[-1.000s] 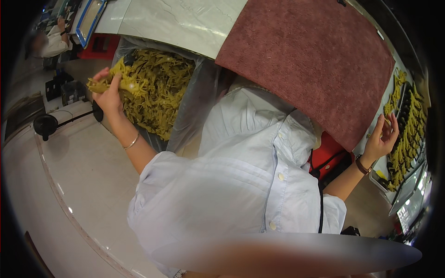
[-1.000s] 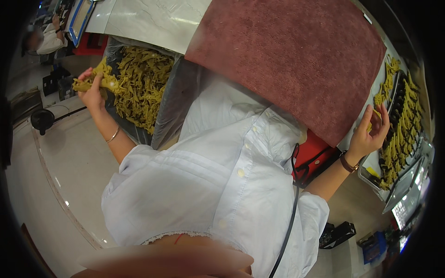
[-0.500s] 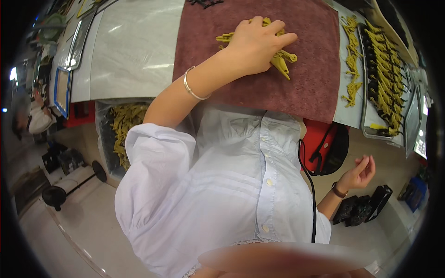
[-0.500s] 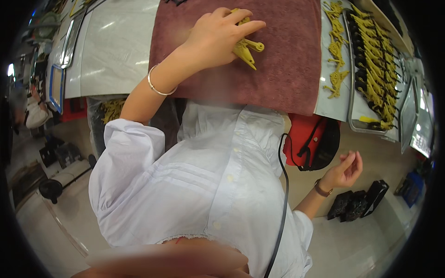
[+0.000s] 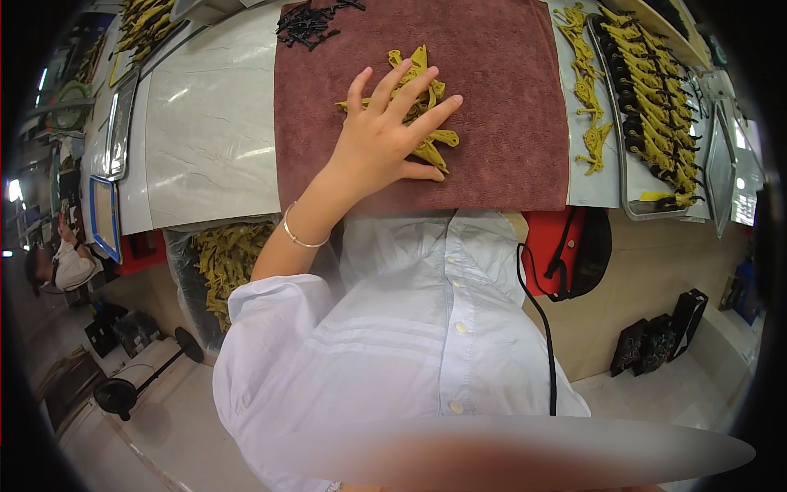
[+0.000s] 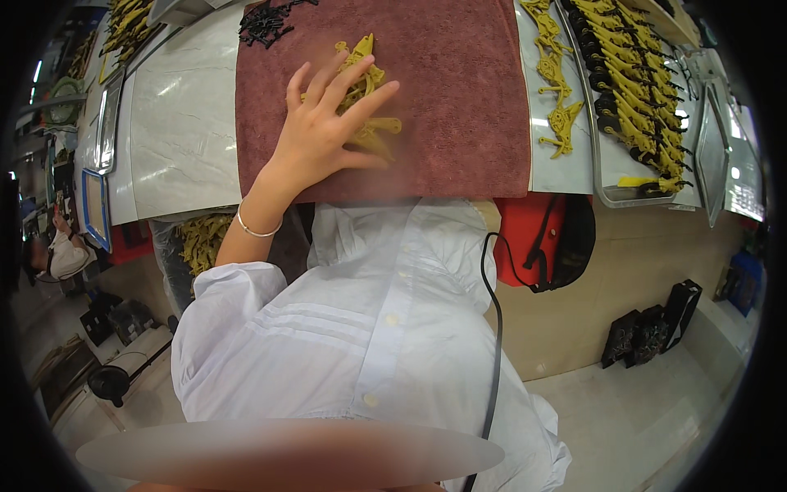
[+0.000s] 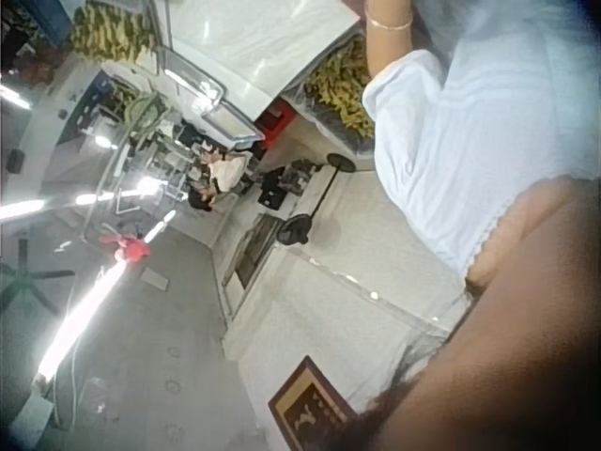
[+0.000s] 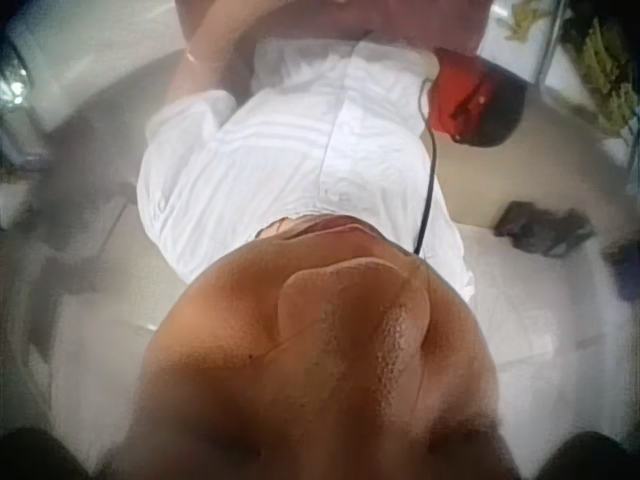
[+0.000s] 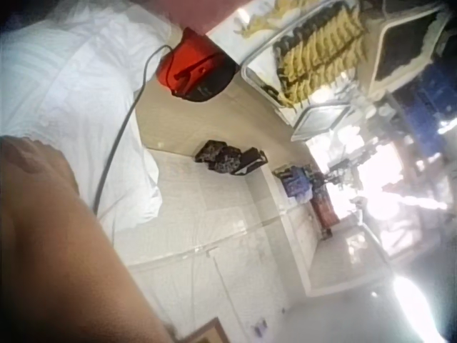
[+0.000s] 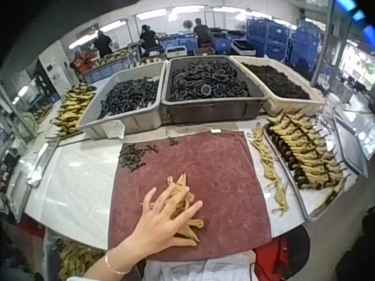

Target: The person assembles toy plastic motorcycles by hand, attaching plastic wheels to the yellow bodies.

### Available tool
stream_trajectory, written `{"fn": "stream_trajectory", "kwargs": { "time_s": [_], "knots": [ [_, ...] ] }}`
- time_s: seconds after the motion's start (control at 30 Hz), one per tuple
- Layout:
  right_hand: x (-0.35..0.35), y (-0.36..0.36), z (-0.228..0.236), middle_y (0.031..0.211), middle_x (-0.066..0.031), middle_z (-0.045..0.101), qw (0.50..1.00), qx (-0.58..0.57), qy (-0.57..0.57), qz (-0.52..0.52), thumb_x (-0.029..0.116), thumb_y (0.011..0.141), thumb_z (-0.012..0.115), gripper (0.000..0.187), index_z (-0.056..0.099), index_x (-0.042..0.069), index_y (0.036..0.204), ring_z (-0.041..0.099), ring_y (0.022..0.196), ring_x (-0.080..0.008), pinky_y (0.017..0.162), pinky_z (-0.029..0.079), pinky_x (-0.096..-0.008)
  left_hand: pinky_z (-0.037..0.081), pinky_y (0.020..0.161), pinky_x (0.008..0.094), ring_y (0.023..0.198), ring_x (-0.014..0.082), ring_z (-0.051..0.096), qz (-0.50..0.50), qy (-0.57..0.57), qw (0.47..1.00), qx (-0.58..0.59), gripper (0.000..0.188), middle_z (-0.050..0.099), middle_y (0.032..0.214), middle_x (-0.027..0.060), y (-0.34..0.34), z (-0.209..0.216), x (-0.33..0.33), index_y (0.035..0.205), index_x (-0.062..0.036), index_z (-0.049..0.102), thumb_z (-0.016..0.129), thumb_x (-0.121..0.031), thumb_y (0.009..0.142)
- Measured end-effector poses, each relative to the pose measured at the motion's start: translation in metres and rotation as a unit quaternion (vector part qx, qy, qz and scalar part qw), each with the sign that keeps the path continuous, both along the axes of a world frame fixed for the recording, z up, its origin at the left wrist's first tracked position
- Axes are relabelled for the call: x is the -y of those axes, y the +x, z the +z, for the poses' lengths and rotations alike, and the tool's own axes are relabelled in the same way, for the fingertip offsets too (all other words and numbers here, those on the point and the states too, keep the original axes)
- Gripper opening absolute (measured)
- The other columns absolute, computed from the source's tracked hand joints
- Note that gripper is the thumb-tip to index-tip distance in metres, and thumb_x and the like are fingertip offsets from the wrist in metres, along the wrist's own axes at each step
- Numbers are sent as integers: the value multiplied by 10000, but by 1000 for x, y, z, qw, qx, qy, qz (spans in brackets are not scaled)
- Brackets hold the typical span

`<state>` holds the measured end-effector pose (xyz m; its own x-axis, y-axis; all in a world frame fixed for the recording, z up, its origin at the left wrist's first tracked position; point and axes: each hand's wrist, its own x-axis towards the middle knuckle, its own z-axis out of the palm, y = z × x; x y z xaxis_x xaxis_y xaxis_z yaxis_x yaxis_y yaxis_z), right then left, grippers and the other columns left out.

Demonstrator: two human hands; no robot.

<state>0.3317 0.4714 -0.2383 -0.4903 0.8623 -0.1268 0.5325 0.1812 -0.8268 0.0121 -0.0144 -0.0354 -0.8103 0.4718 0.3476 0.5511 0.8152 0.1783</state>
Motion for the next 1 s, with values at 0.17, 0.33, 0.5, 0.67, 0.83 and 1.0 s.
{"fn": "stream_trajectory", "kwargs": {
  "time_s": [0.17,0.33,0.5,0.67,0.83,1.0],
  "knots": [
    [-8,12,-24,805,-58,563,1000,13,-16,10,202,966,528,181,612,43,952,507,668,-119,592,424,-258,212,1106,503,1313,290,418,34,39,999,2,735,487,1392,64,13,4,13,1313,-226,577,789,-454,648],
    [-14,27,-44,800,-56,562,999,34,-34,22,205,962,530,182,614,44,942,507,669,-117,591,421,-257,238,1098,497,1302,298,433,61,54,997,-1,676,511,1365,89,23,2,26,1312,-182,577,780,-408,709],
    [-17,41,-63,796,-54,561,997,55,-54,32,207,959,532,184,616,45,932,507,670,-116,591,419,-256,281,1083,474,1306,313,431,94,69,993,6,661,508,1364,107,26,0,41,1312,-138,571,778,-376,732],
    [-19,54,-78,791,-52,560,994,76,-73,42,210,955,533,187,618,46,922,507,671,-114,590,416,-256,388,1043,401,1252,321,497,69,161,980,91,748,544,1337,139,29,-1,50,1322,-56,537,832,-297,679],
    [-20,63,-92,786,-51,559,989,99,-94,56,212,952,535,189,619,48,911,507,672,-113,590,414,-255,433,1020,385,1218,314,535,67,238,960,127,749,557,1325,150,27,-6,56,1324,-41,526,843,-220,669],
    [-23,70,-104,782,-49,558,984,121,-113,69,214,948,537,192,621,49,901,507,672,-112,590,411,-254,435,1016,384,1215,312,536,69,222,965,118,712,563,1316,154,24,-10,55,1304,-37,544,836,-221,682]
  ]
}}
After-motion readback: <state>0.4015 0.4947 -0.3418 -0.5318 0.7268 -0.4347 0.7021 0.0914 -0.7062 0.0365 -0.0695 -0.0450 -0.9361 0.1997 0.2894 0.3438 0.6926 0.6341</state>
